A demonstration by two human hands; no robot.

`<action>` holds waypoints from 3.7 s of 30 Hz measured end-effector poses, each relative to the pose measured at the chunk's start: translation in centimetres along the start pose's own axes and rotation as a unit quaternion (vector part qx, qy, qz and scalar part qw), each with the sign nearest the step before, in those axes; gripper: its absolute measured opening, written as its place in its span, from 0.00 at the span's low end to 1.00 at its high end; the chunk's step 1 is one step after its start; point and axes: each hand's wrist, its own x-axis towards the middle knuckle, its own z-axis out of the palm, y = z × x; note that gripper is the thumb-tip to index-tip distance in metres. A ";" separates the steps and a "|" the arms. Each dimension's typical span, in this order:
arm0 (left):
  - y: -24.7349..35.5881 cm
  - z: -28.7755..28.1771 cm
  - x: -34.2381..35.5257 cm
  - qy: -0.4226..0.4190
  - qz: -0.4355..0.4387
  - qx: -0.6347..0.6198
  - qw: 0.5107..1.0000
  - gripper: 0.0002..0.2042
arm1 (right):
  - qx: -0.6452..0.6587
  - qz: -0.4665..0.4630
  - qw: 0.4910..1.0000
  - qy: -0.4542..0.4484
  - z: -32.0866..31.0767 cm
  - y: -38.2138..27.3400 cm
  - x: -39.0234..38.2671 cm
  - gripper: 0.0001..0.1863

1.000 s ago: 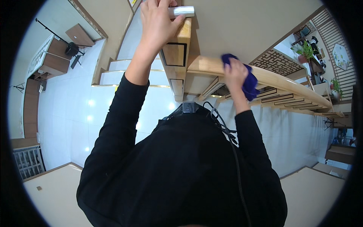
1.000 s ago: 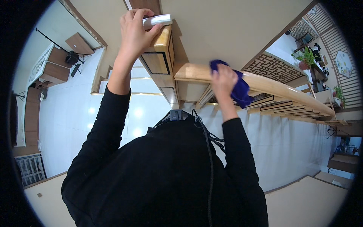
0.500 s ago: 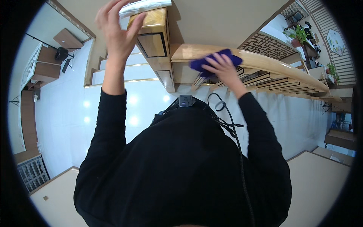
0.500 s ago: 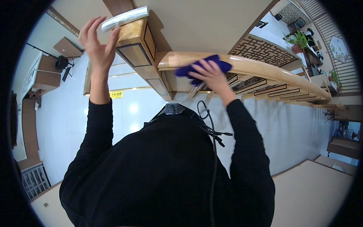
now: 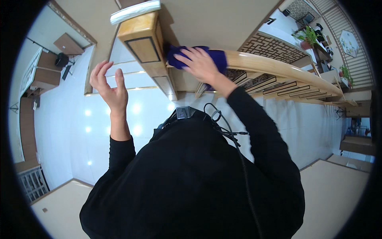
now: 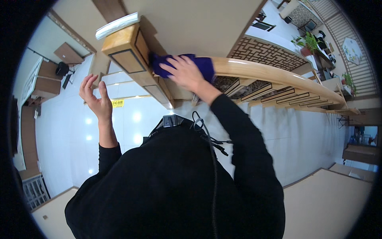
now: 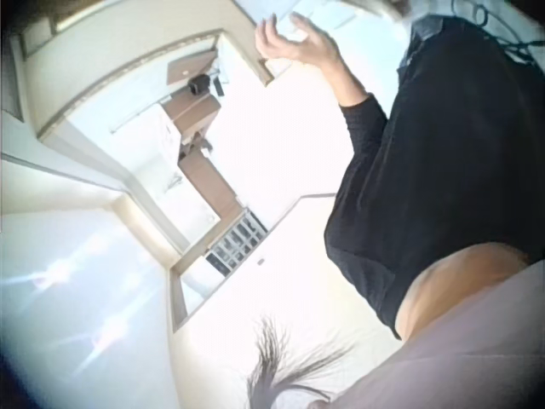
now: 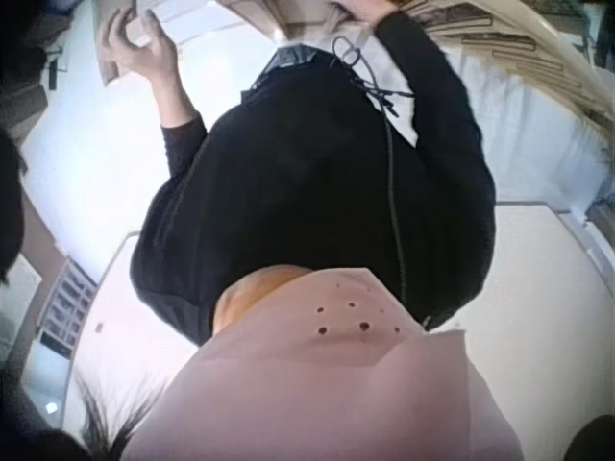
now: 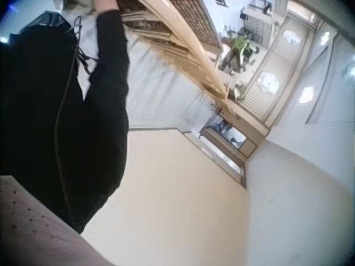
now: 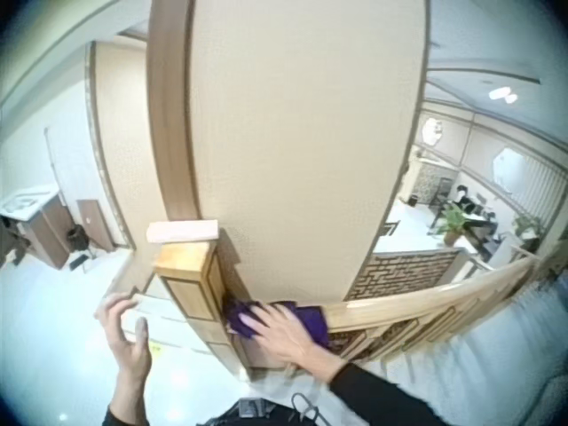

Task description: The person wipes the wooden stair railing and handrail with a blue cloth, moving along the staircase and cleaning various sections of the railing. The person uses both hands to hold the cloth and wipe the surfaces.

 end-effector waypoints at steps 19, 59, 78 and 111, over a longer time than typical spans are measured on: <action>3.1 -4.3 -5.7 -0.054 -0.036 0.023 0.998 0.10 | -0.167 0.416 0.893 0.053 -5.0 15.2 -13.3 0.21; 10.3 23.3 -6.2 -0.358 0.125 0.016 0.925 0.25 | 0.007 0.717 0.583 0.383 -3.8 18.1 -16.1 0.42; 15.0 28.1 -5.9 -0.389 -0.041 0.096 0.915 0.20 | 0.020 0.716 0.612 0.335 -7.3 22.9 -22.1 0.40; 16.4 28.1 -6.3 -0.210 -0.016 0.094 0.973 0.14 | 0.099 0.319 0.896 -0.291 -15.1 35.0 -22.3 0.30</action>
